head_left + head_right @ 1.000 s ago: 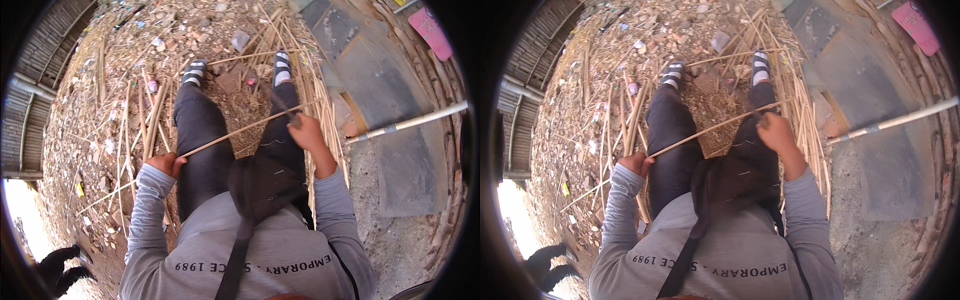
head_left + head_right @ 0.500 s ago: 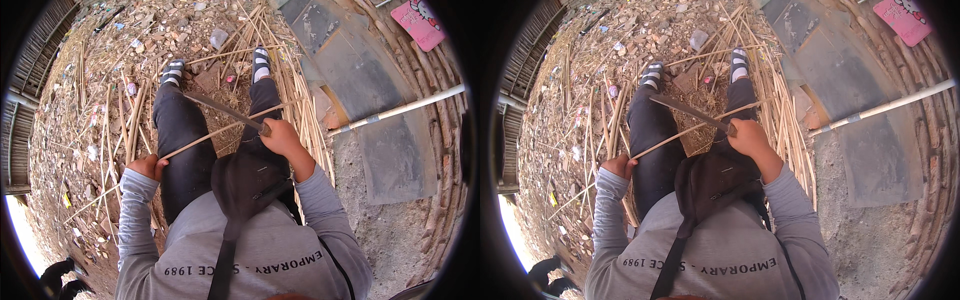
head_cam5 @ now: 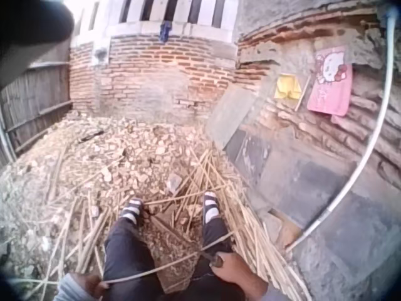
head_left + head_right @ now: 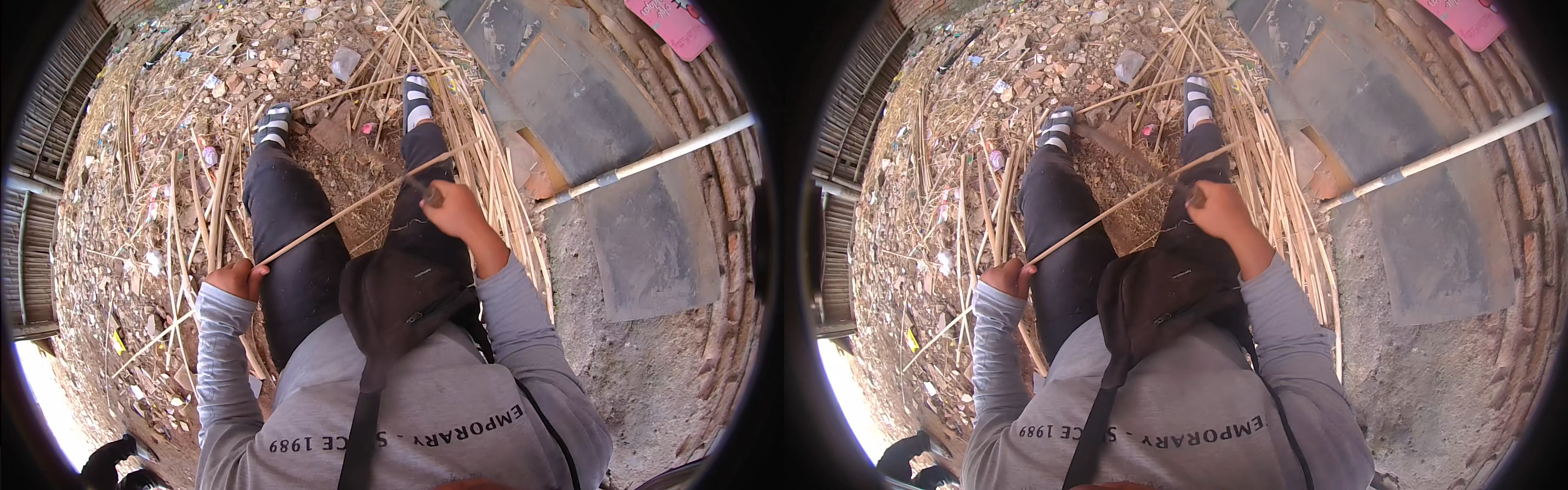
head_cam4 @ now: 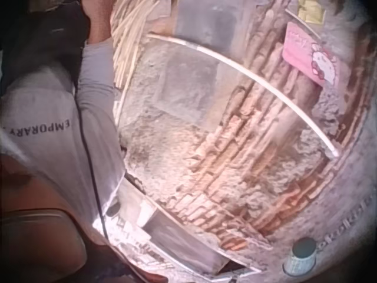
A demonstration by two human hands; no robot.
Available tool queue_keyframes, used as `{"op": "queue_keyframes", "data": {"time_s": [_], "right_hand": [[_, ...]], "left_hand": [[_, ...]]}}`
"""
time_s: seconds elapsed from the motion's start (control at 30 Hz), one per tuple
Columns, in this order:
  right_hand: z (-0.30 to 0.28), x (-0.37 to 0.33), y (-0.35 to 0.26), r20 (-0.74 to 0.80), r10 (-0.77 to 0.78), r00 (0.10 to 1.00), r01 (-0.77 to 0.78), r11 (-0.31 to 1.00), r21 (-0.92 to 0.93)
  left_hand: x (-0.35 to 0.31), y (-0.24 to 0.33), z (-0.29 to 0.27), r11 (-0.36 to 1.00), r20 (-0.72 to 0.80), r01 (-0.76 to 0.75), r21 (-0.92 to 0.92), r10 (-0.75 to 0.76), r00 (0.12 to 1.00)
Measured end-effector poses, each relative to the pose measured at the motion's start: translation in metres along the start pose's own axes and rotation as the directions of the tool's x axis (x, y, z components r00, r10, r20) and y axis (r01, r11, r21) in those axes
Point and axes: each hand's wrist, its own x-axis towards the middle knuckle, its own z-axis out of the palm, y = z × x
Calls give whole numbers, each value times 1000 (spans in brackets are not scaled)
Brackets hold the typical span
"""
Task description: The person shaves a thin strip of bamboo using a knife while holding it across their lap.
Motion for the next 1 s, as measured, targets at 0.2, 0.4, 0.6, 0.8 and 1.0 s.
{"op": "queue_keyframes", "data": {"time_s": [0.2, 0.4, 0.6, 0.8, 1.0], "right_hand": [[-7, 8, 0, -53, 96, 994, -95, 995, 32], [-8, 7, 16, -75, -27, 997, 21, 997, -80], [-23, 13, 7, -132, 68, 989, -78, 994, -72], [-9, 2, 27, -77, 24, 997, -34, 992, -120], [-10, 9, 27, -79, 179, 981, -177, 984, 35]], "left_hand": [[-1, 1, -5, 999, 33, 24, 41, -25, 999], [-1, 0, 3, 993, -77, -54, 106, 63, 995], [0, 2, -5, 995, -1, -3, 95, 3, 1000], [0, 0, 0, 992, -80, -66, 104, 74, 994], [3, 5, -13, 998, 8, -37, 42, 37, 999]]}}
